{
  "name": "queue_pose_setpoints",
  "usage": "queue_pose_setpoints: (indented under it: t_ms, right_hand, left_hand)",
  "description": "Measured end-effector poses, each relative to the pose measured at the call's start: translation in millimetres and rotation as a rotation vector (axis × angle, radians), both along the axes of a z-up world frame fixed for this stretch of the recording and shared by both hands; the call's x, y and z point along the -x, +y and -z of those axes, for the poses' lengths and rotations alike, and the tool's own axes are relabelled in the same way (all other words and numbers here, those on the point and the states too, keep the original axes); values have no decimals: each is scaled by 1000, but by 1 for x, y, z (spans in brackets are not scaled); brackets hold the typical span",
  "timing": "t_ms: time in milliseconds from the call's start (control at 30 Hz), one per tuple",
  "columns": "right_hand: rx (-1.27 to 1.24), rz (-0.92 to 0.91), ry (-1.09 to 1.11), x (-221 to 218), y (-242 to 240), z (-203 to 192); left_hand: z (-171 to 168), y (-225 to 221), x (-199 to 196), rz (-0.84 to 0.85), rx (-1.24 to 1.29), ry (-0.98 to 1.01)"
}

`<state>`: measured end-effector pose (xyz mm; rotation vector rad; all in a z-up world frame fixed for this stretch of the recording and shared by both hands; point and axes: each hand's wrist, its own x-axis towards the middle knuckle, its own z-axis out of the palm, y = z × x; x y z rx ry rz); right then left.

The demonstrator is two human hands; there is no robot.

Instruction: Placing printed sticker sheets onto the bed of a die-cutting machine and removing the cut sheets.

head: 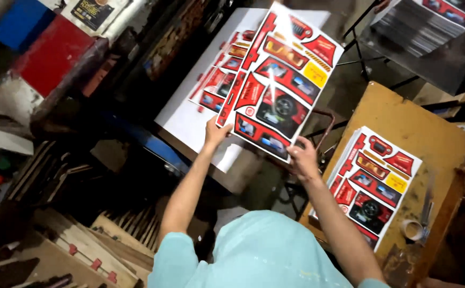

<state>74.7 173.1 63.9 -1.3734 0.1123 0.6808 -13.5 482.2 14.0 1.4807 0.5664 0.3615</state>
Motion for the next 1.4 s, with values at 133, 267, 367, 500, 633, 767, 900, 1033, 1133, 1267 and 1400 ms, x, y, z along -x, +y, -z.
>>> queue_pose_setpoints:
  t_ms: [133,267,367,500,633,767,900,1033,1133,1267,1400]
  right_hand:
    - [292,144,-169,-26,64,127]
    - [557,190,-301,-36,71,178]
    - [610,71,-253,-46,74,156]
    - [573,-107,-250,-74,39,188]
    - [518,-211,-458,-48,30,71]
    - [863,33,-872,-5,-54,27]
    - [1327,-49,-691,34,-156,72]
    - [1695,-359,-333,77,-201,123]
    - [1710,-465,-391,77,-218,156]
    - [1489,-413,-375,57,-259,223]
    - [1291,-338,-349,49,-276,157]
  left_hand:
    - [50,49,-39,-134,172,322]
    - [94,59,-69,-159,-11,685]
    - [106,66,-81,-207,-177,633]
    - [136,79,-73,-148,-164,680]
    - [217,115,-50,-285,187,411]
    - [170,116,-7,-412,508,125]
    - [15,56,42,-111,302,84]
    - [-76,-44,54,-105,297,-111]
    - [-38,-126,44,5,306,-141]
    - [110,-256,14,463,178,-136]
    - [138,-386,19,922,108,91]
